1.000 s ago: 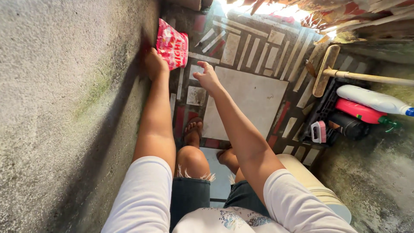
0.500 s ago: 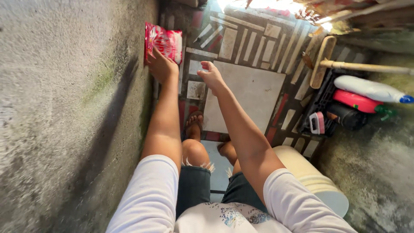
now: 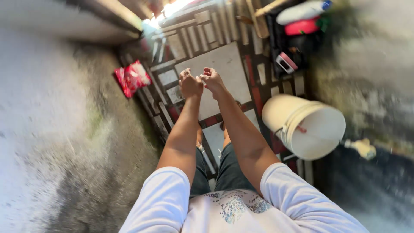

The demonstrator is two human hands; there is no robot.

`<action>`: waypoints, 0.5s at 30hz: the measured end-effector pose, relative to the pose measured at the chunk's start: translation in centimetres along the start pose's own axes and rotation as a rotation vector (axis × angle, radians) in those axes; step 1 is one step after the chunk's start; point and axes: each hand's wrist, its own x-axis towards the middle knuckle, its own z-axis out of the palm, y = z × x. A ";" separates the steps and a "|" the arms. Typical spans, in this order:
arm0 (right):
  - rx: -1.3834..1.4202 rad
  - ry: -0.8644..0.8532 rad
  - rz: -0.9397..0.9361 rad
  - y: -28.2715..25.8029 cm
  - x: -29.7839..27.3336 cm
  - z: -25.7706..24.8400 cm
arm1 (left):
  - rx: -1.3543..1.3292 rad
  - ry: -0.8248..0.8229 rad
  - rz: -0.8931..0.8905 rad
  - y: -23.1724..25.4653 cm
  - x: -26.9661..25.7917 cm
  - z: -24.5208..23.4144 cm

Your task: The person pours a pink powder into a bucket of water and mixes it. They then pour a blue liquid cleaner into a toilet bowl and scrub the interior with a brush. The person uses a red scoop to pour the soapy water from the bucket into the toilet bowl while continuing to scrub.

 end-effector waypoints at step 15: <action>0.624 0.465 0.040 5.7 -15.5 -23.8 | 0.169 -0.365 0.330 19.3 -18.1 3.6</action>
